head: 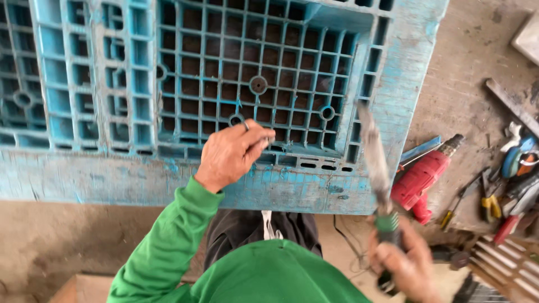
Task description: The person uses a soldering iron to weld cracks in a blue plastic pallet and wipes the surface with a cloth.
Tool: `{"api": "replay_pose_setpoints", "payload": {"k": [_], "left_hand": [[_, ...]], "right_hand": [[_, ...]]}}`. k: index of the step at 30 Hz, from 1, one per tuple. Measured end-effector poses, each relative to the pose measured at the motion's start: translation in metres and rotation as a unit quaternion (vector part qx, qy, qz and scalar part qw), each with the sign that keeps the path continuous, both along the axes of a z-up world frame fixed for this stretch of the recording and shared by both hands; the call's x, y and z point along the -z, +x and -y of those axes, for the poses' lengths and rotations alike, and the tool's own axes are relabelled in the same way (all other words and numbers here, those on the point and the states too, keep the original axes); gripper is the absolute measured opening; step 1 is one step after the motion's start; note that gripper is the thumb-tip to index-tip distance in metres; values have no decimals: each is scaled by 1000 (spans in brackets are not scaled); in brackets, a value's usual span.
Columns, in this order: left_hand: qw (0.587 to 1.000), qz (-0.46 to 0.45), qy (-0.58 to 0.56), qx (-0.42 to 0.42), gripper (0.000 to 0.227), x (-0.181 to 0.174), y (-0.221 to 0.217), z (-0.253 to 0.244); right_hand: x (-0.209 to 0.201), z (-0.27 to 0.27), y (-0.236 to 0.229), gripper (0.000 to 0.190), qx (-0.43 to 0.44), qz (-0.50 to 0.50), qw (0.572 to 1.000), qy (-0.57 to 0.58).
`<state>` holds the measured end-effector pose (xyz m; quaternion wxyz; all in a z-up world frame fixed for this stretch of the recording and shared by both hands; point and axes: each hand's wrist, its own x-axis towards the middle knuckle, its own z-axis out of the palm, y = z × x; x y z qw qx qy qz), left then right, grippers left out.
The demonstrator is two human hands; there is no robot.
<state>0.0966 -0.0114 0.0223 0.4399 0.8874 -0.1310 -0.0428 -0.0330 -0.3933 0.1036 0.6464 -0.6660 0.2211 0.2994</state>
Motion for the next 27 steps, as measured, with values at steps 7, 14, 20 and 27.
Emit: {"api": "replay_pose_setpoints", "payload": {"k": [7,14,20,27], "left_hand": [[988,-36,53,143,15,17,-5,-9],[988,78,34,129,15,35,-16,-11],[963,191,-60,182,9,72,-19,-25],[938,310,-92,122,5,23,-88,-30]], "right_hand": [[98,-123,-164,66,260,64,951,153],[218,-127,-210,63,209,302,928,61],[297,-115,-273,62,201,309,928,-62],[326,-169,-317,68,130,353,894,-242]]}}
